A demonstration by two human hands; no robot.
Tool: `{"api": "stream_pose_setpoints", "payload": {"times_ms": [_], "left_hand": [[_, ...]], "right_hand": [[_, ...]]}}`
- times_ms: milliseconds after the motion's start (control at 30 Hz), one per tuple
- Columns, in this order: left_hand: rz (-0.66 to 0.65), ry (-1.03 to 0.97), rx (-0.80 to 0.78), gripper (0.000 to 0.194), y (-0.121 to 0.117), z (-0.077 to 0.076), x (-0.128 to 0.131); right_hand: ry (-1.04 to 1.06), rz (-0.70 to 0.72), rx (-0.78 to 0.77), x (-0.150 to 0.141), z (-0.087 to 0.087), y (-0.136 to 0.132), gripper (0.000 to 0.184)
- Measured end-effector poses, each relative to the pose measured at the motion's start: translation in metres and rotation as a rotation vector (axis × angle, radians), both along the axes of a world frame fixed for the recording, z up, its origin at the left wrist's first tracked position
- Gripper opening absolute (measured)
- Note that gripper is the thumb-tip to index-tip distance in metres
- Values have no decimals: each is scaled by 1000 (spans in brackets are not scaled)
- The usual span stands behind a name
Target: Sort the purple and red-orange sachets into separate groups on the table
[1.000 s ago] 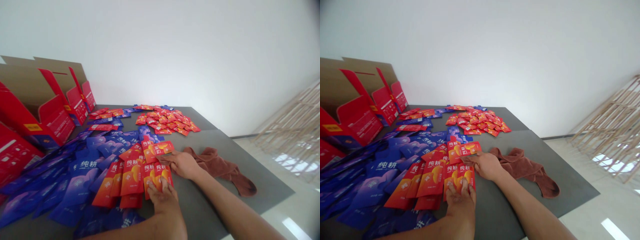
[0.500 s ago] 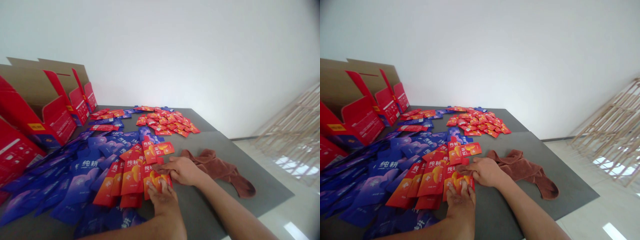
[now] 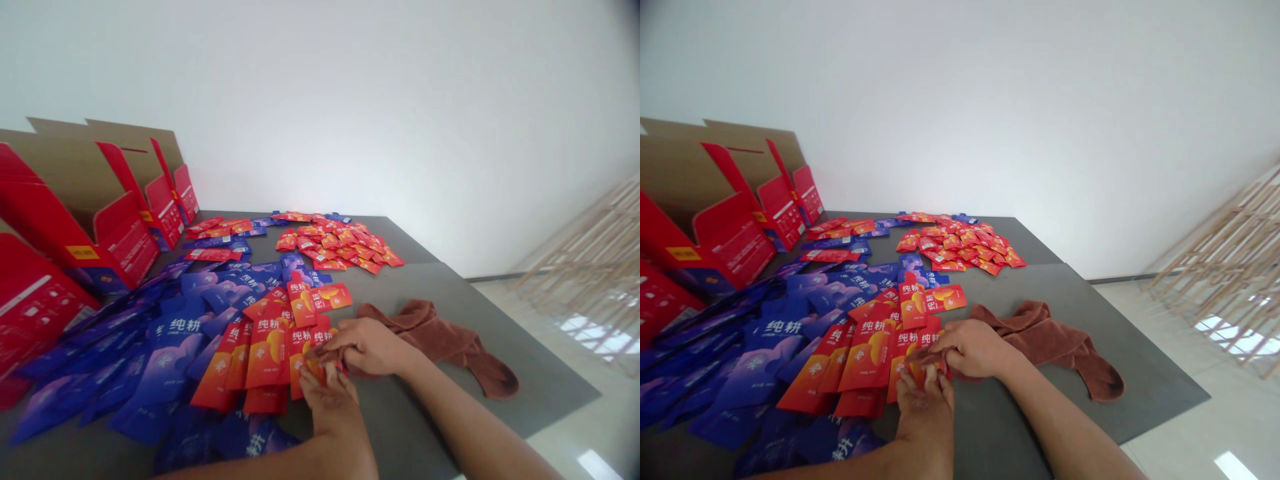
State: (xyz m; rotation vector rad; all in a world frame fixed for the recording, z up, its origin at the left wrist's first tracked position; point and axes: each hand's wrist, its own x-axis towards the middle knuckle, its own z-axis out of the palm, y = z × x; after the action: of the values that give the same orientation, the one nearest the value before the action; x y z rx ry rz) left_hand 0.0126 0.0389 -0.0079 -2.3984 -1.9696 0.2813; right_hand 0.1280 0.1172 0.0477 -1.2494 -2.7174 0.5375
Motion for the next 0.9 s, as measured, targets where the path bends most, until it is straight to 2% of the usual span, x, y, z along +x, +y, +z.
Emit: {"api": "stream_pose_setpoints", "payload": {"times_ms": [100, 133, 267, 300, 467, 667, 800, 900], "left_hand": [[28, 35, 37, 57, -1, -1, 1], [30, 36, 39, 56, -1, -1, 1], [-13, 13, 0, 56, -1, -2, 0], [-18, 16, -3, 55, -1, -2, 0], [3, 68, 39, 54, -3, -3, 1], [-11, 58, 56, 55, -4, -7, 0], [-9, 65, 84, 53, -4, -6, -1], [-9, 94, 111, 55, -3, 1, -3]], "right_hand": [[-90, -166, 110, -1, 0, 1, 51], [-96, -169, 121, -1, -1, 0, 52], [7, 23, 40, -2, -2, -2, 49], [13, 28, 33, -2, -3, -2, 48], [-161, -202, 137, -5, -2, 1, 49], [-58, -32, 80, -10, -4, -4, 50], [-41, -125, 138, -6, -8, 0, 49], [-20, -181, 173, 4, -5, 4, 39]]}}
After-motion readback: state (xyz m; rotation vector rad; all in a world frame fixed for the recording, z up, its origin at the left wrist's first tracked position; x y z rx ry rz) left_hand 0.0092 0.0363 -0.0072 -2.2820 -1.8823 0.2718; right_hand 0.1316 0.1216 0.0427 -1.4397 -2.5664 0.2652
